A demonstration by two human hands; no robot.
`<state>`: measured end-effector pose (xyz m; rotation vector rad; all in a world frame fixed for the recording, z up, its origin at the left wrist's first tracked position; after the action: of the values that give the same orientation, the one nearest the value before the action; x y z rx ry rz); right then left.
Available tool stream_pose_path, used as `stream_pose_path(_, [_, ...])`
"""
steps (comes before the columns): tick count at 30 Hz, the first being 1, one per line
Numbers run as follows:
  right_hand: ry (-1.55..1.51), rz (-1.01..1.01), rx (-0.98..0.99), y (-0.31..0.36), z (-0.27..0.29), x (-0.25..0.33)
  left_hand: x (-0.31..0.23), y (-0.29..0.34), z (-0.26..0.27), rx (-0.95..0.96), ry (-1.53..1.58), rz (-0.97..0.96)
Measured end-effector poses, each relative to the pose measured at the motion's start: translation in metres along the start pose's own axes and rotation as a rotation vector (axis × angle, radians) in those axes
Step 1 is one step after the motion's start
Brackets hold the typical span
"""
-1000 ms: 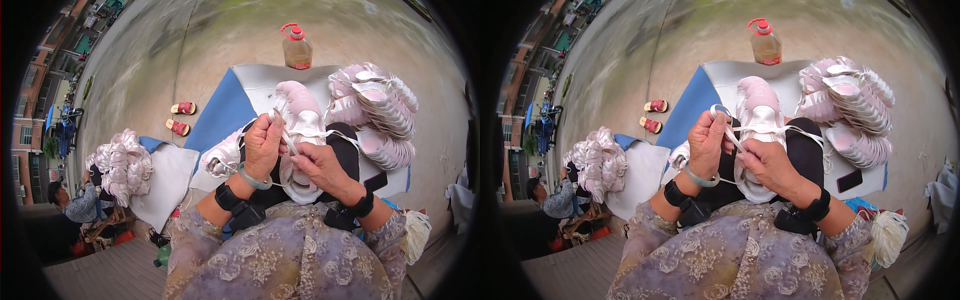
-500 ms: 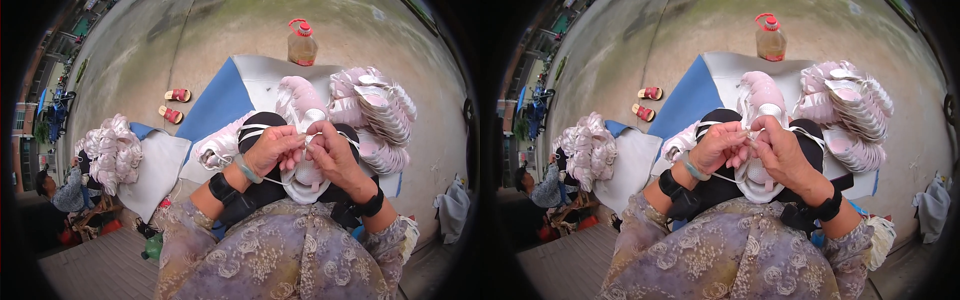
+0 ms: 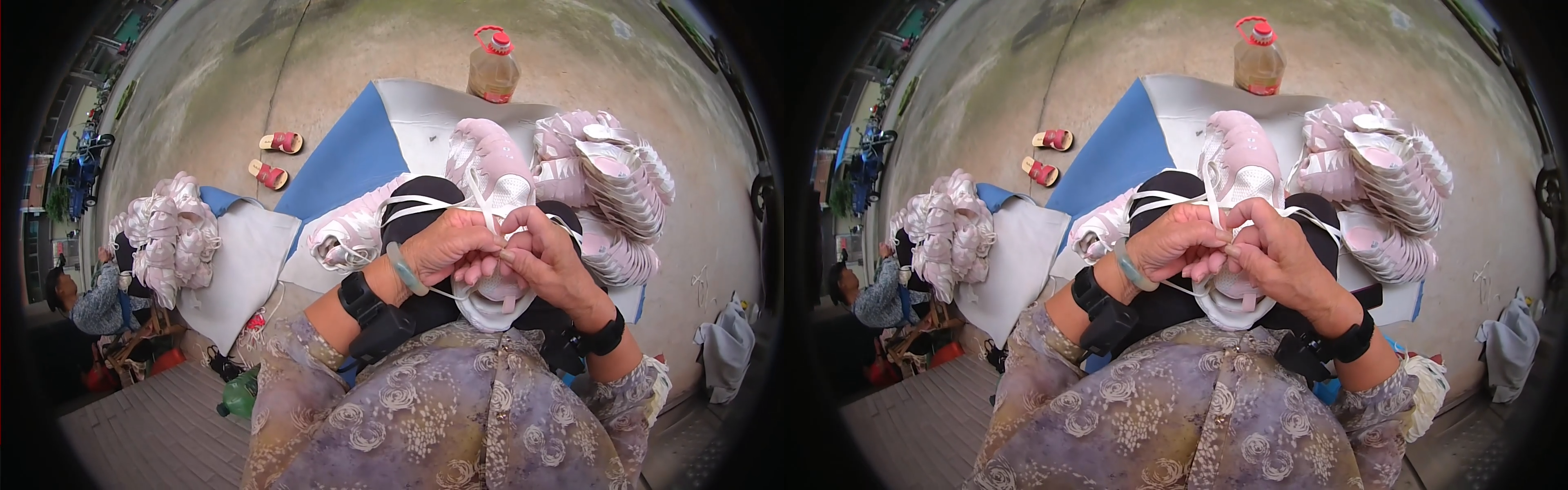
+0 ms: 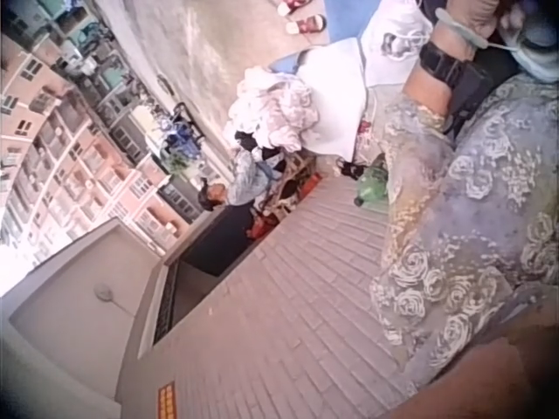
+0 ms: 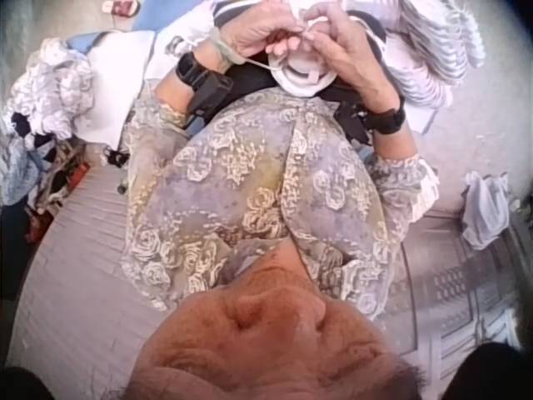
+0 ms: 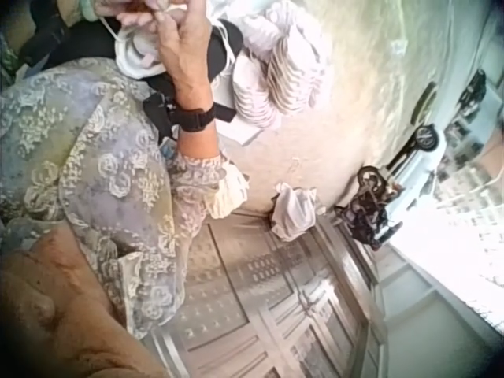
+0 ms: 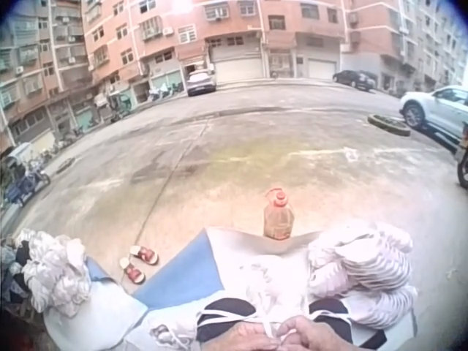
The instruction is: The recorder laces a white and pink sneaker while sitting in a component storage area.
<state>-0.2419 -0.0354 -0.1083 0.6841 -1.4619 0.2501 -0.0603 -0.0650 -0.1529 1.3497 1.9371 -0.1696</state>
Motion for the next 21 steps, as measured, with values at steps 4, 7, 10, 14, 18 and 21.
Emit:
stream_pose_path(4, [0.622, 0.269, -0.256, -0.003, 0.011, -0.015, -0.003, 0.0, -0.004, -0.2, -0.087, -0.063])
stream_pose_path(7, [0.838, 0.444, -0.315, -0.006, 0.014, -0.021, 0.002, -0.002, 0.006, -0.463, -0.373, -0.233])
stream_pose_path(10, [1.062, 0.475, -0.268, -0.005, 0.011, -0.024, 0.015, -0.009, 0.016, -0.504, -0.48, -0.333])
stream_pose_path(14, [1.232, 0.414, -0.261, -0.005, 0.01, -0.025, 0.02, -0.015, 0.02, -0.534, -0.51, -0.353])
stream_pose_path(18, [1.229, 0.417, -0.301, -0.004, 0.012, -0.028, 0.022, -0.02, 0.023, -0.578, -0.603, -0.366])
stream_pose_path(21, [1.2, 0.395, -0.308, -0.004, 0.011, -0.029, 0.023, -0.023, 0.023, -0.614, -0.689, -0.37])
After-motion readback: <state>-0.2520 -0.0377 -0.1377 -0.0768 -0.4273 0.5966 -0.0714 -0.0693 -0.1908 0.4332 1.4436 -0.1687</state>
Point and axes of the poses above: each hand's wrist, its own y-axis away from the middle knuckle, its own z-axis out of the back of the hand, x = y × z, the point moved 1 cm from there along -y, towards the middle knuckle, and after that the axes turned 7 degrees about x, right-handed, at the moved point
